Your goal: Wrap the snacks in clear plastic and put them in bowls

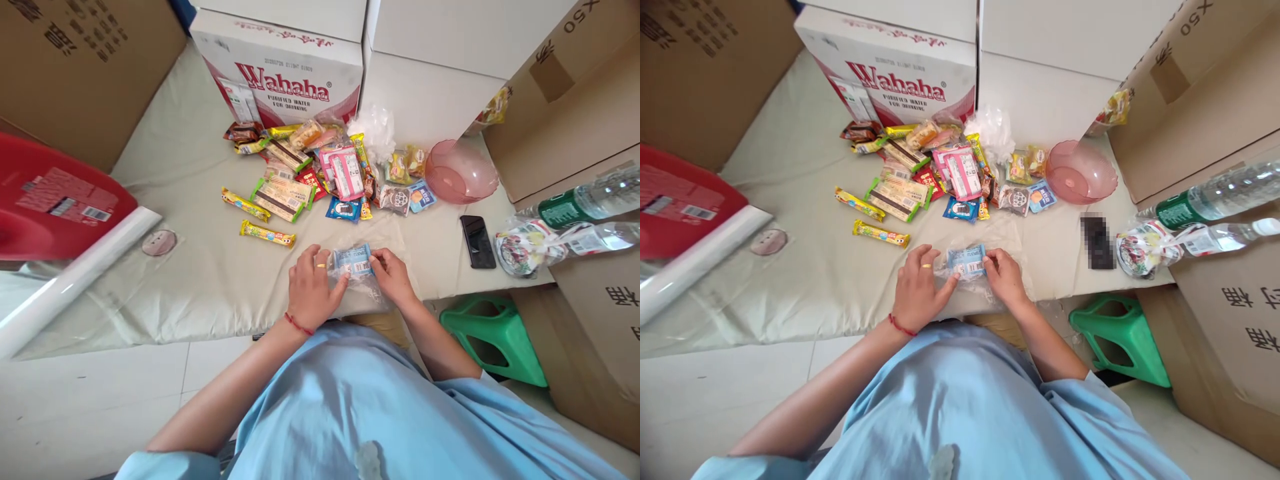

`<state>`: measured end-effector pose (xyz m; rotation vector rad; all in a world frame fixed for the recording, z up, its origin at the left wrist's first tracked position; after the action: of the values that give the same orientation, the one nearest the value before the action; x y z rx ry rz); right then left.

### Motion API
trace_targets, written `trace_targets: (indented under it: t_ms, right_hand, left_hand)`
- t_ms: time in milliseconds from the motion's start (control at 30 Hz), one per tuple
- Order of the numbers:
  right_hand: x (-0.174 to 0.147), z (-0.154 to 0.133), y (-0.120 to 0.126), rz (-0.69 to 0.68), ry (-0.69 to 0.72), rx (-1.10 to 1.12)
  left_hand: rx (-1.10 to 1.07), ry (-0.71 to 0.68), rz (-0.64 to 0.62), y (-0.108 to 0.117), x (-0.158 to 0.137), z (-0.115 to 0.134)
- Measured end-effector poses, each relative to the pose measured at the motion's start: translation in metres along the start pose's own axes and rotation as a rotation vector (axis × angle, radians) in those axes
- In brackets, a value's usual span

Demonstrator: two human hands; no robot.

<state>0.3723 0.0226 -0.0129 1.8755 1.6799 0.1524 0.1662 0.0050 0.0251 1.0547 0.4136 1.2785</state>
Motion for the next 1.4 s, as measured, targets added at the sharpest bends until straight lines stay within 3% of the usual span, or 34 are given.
trace_targets:
  t_ms: [200,300,433,500,567,633,767,867,967,1067,1133,1200,1267,1333,1400]
  right_hand:
    - [0.001,0.006,0.007,0.003,-0.052,0.060]
    - [0.003,0.005,0.014,0.036,-0.036,0.015]
    - [0.001,0.003,0.013,0.055,-0.009,-0.103]
    - [-0.001,0.001,0.008,0.061,0.008,-0.151]
    - [-0.005,-0.001,0.003,0.066,0.029,-0.184]
    - [-0.007,-0.004,0.000,0.072,0.046,-0.209]
    - [-0.009,-0.005,0.004,0.085,0.053,-0.280]
    - [-0.007,-0.001,0.007,0.089,0.028,-0.320]
    - [-0.005,-0.001,0.004,0.102,0.019,-0.337]
    - [-0.009,-0.007,0.005,0.141,0.097,-0.311]
    - [-0.017,-0.013,0.014,0.181,0.190,-0.279]
    - [-0.027,-0.017,0.030,0.158,0.306,-0.276]
    - [-0.041,-0.017,0.045,0.017,0.464,-0.338]
    - [-0.055,-0.009,0.055,-0.162,0.617,-0.467]
    - [-0.066,0.005,0.062,-0.251,0.696,-0.613]
  left_hand:
    - [-0.384,0.167,-0.071,-0.004,-0.006,-0.049]
    - [-0.409,0.262,-0.001,0.009,-0.016,-0.064]
    - [-0.222,0.167,0.255,0.029,-0.017,-0.044]
    - [-0.117,0.076,0.287,0.027,-0.011,-0.020]
    - [0.013,0.001,0.207,0.017,-0.004,0.001]
    - [0.117,-0.019,0.039,0.002,0.003,0.012]
    - [0.152,0.160,-0.270,-0.019,0.005,-0.009]
    - [0.124,0.288,-0.264,-0.015,0.005,-0.038]
    - [0.082,0.311,-0.034,-0.004,0.006,-0.061]
    - [0.145,0.160,0.306,0.009,-0.006,-0.070]
    - [0.205,-0.065,0.388,0.011,-0.019,-0.067]
    - [0.216,-0.343,0.298,0.008,-0.032,-0.059]
    - [0.179,-0.583,0.125,0.006,-0.043,-0.052]
    - [0.119,-0.691,-0.030,0.009,-0.050,-0.049]
    - [0.048,-0.672,-0.119,0.016,-0.052,-0.049]
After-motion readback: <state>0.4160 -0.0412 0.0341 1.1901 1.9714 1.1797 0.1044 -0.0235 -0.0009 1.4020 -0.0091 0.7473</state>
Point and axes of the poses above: each hand's wrist, its own x-axis towards the middle knuckle, its own y-axis out of the back of the hand, z = x × y, the point moved 4 cm from there along x, towards the middle knuckle, and after that the axes turned 13 degrees about -y, right-handed, at the moved point
